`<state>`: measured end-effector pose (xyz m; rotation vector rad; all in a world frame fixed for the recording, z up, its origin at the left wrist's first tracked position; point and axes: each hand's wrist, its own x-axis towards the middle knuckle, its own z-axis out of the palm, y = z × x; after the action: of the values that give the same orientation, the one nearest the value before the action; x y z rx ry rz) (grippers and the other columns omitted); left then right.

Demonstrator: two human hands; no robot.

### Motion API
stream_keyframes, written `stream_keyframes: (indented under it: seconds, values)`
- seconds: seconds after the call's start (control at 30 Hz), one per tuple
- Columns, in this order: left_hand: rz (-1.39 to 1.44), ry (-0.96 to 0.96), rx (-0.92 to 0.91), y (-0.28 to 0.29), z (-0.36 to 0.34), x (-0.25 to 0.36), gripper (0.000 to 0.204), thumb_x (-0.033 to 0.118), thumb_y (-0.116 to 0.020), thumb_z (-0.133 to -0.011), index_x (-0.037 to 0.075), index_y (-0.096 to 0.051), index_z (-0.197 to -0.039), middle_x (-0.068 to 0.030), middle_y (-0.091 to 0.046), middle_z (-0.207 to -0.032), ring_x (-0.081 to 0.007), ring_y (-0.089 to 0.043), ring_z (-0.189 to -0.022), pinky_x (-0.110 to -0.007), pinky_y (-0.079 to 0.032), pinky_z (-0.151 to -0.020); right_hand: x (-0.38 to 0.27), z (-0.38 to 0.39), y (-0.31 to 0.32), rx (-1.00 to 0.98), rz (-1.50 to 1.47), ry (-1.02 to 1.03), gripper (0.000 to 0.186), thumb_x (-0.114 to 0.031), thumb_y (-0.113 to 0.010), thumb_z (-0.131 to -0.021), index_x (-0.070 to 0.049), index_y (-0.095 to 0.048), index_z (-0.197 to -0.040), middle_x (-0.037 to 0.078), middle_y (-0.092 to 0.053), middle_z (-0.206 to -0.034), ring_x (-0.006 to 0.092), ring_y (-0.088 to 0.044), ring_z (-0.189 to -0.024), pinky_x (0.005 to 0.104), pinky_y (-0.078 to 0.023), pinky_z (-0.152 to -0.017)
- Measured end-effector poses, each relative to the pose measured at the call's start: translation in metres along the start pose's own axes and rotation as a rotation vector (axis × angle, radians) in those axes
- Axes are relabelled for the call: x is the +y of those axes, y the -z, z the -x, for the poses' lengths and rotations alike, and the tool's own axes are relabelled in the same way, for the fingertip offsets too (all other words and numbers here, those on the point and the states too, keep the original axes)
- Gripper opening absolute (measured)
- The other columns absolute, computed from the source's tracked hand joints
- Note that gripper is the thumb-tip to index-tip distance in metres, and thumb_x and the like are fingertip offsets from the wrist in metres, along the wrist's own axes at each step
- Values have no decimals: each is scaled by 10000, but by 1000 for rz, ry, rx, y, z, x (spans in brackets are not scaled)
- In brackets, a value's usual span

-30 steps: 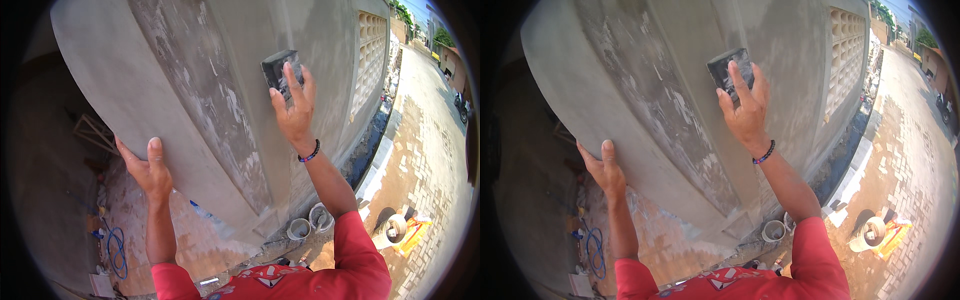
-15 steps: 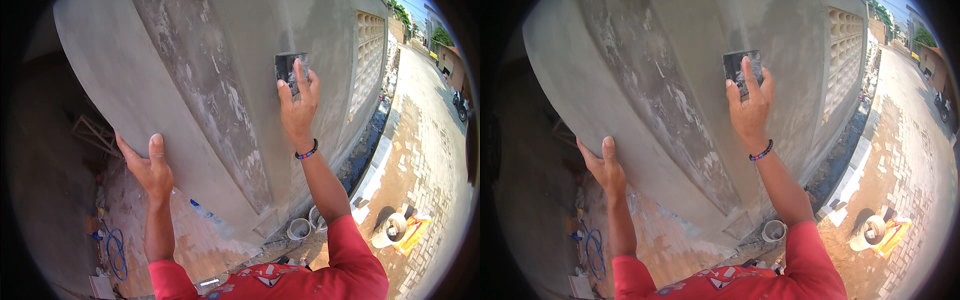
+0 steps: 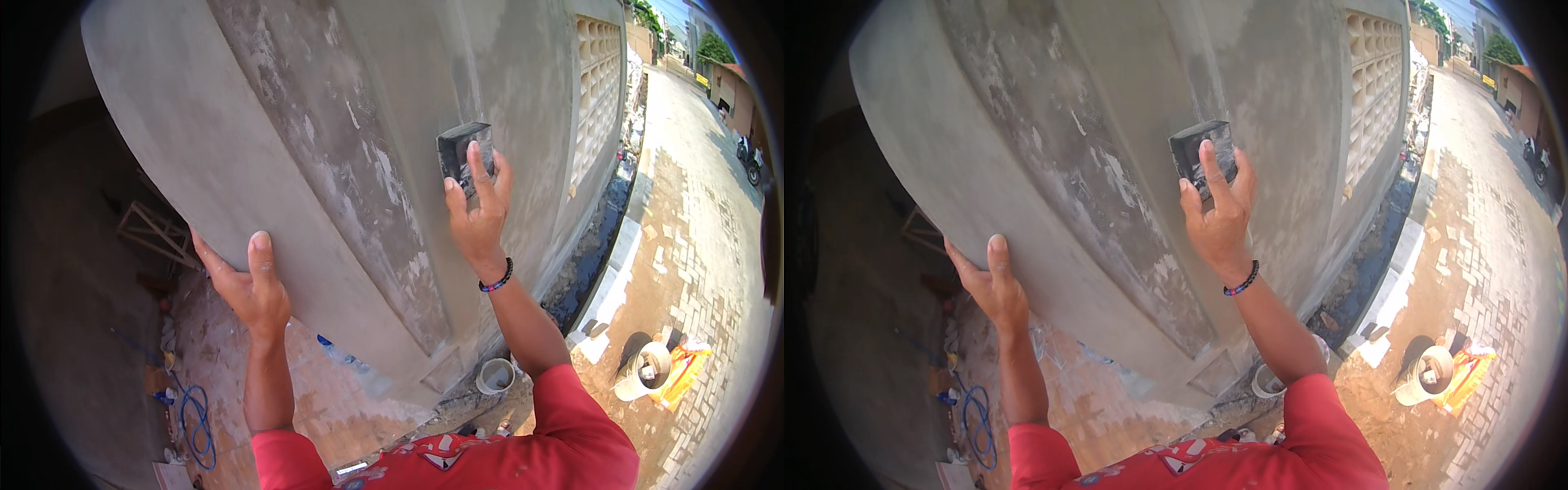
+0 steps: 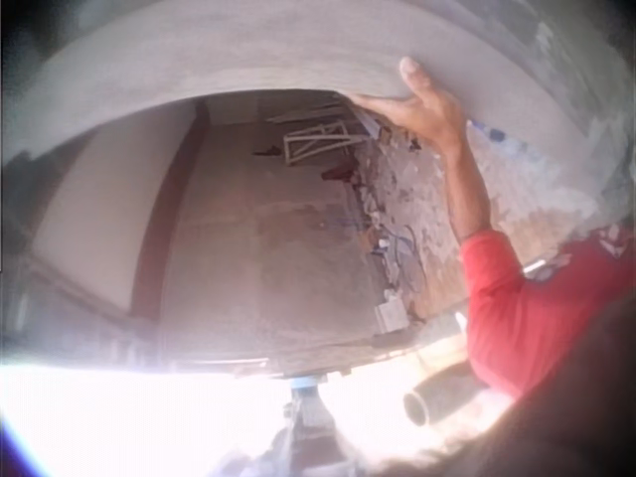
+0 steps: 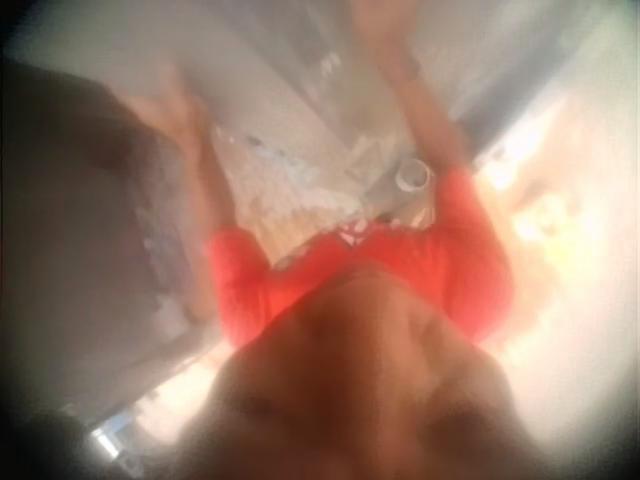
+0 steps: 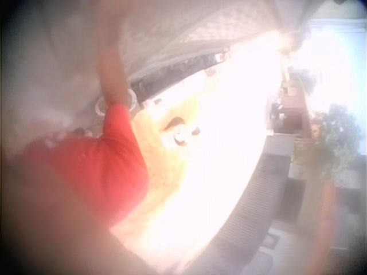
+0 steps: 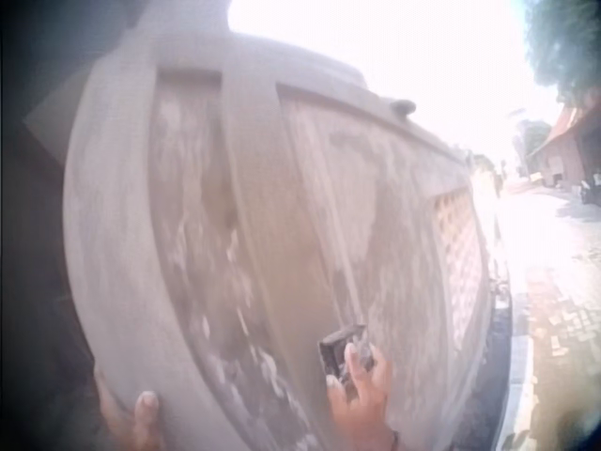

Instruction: The person smooths a freshly plastered exterior wall using a hand trowel. They repeatedly scrape and level the surface, occasionally dipping the trowel into a bucket of water to clean it. Another person is visible in the background moving materials.

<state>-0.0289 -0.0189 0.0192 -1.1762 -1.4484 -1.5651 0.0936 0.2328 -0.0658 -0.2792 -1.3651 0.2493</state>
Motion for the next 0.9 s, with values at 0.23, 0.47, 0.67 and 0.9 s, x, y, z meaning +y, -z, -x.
stream_keyframes:
  seconds: [0.23, 0.47, 0.67, 0.9]
  values:
    - [-22, -11, 1, 1, 1, -1, 741, 308, -650, -965, -96, -300, -1478, -189, -469, -1402, -255, -452, -1289, -358, -330, -1105, -14, -26, -7, 33, -7, 2, 586, -96, -720, -830, -113, -586, -1400, 243, -512, -1300, 403, -477, -1199, 485, -382, -1032]
    - [13, 42, -67, 5, 0, -3, 800, 306, -623, -954, -72, -208, -1524, -221, -376, -1474, -313, -377, -1374, -422, -286, -1145, -17, -54, -21, 89, -9, 59, 576, -111, -717, -829, -101, -594, -1391, 262, -522, -1293, 412, -478, -1207, 482, -395, -1024]
    - [15, 30, -79, 0, 1, -6, 840, 337, -630, -941, -70, -191, -1530, -224, -316, -1508, -323, -352, -1397, -427, -272, -1156, -45, -221, -48, 105, -44, 188, 543, -183, -734, -833, -220, -628, -1364, 260, -531, -1279, 427, -506, -1159, 473, -421, -995]
    - [44, 13, -84, 7, 1, -6, 817, 233, -626, -946, -56, -153, -1548, -230, -269, -1540, -344, -318, -1423, -438, -244, -1174, -39, -102, -28, -5, -53, 324, 582, -98, -741, -793, -147, -626, -1362, 278, -502, -1336, 423, -494, -1203, 482, -394, -1042]
